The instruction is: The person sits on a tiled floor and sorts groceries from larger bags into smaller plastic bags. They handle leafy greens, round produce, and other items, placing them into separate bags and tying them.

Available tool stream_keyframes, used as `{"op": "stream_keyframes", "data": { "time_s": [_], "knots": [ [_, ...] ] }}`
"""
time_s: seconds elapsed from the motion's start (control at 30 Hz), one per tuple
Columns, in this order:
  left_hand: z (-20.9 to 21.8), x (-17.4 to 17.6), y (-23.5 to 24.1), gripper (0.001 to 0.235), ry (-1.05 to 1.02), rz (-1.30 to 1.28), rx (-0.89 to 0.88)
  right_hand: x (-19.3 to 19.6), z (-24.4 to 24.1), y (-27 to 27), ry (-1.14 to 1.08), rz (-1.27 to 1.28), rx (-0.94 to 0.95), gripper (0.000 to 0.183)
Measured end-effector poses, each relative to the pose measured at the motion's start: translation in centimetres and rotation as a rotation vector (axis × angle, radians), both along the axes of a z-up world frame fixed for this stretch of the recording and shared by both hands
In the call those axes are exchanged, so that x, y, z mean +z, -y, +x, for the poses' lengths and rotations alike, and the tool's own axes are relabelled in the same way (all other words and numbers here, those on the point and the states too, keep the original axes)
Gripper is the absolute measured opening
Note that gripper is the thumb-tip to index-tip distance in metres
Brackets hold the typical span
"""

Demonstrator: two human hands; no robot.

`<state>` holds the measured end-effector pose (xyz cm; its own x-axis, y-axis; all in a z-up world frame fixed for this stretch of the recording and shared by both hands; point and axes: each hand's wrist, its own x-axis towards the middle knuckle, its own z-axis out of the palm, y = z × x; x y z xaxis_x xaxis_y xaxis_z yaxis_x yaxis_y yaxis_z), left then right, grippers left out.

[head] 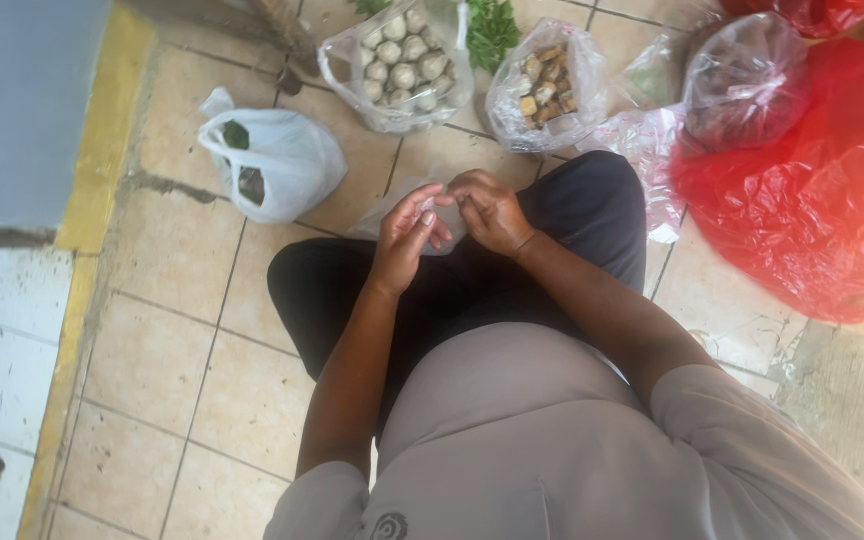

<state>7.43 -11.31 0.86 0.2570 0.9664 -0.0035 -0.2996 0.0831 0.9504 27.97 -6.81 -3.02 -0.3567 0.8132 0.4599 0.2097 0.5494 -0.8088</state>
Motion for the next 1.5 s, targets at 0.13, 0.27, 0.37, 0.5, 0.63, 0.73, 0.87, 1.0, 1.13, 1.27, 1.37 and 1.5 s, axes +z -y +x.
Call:
{"op": "stream_keyframes", "data": {
  "time_s": [0.13,0.27,0.37,0.5,0.63,0.73,0.87,1.0,1.13,1.27,1.37,1.5],
  "knots": [
    [-0.4,1.7,1.7,0.046,0.124,0.041,0.106,-0.2,-1.8,-0.8,0.791,-0.365,0.286,0.018],
    [-2.2,2.5,0.8,0.057,0.2,-0.006,0.298,-1.1,-1.1,-2.7,0.888,0.573,-0.239,0.071],
    [-3.5,1.9,-1.4,0.064,0.128,-0.092,0.41,-1.2,-0.2,-2.1,0.775,0.439,-0.077,0.052],
    [-4.6,-0.2,-7.0,0.072,0.009,-0.411,0.537,-0.7,-0.4,0.2,0.596,0.116,0.193,0.015],
    [-5.0,-2.7,-13.3,0.074,-0.134,-0.549,0.655,0.5,-1.2,-0.2,0.494,0.168,0.169,0.014],
    [-5.2,-4.3,-18.1,0.071,-0.152,-0.528,0.703,0.9,-0.6,-1.0,0.401,0.165,0.126,0.019],
    [-5.8,-5.1,-22.4,0.04,-0.1,-0.288,0.736,0.7,0.4,-2.1,0.439,0.085,0.097,0.015],
    [-5.6,-4.6,-19.1,0.017,0.035,-0.319,0.51,-0.6,0.7,-2.4,0.4,-0.022,0.006,0.012],
    [-5.0,-3.6,-12.2,0.011,0.383,-0.508,0.388,-2.8,0.8,-2.8,0.202,-0.368,-0.115,0.022],
    [-6.2,-2.4,-9.3,0.025,0.473,-0.471,0.29,-4.8,0.6,-3.1,0.153,-0.433,-0.196,0.026],
    [-7.7,-2.1,-9.4,0.038,0.565,-0.367,0.17,-5.4,0.1,-3.3,0.231,-0.448,-0.232,0.026],
    [-8.4,-2.6,-11.0,0.049,0.66,-0.354,0.1,-4.3,-0.3,-3.0,0.399,-0.25,-0.144,0.017]
  ]
}}
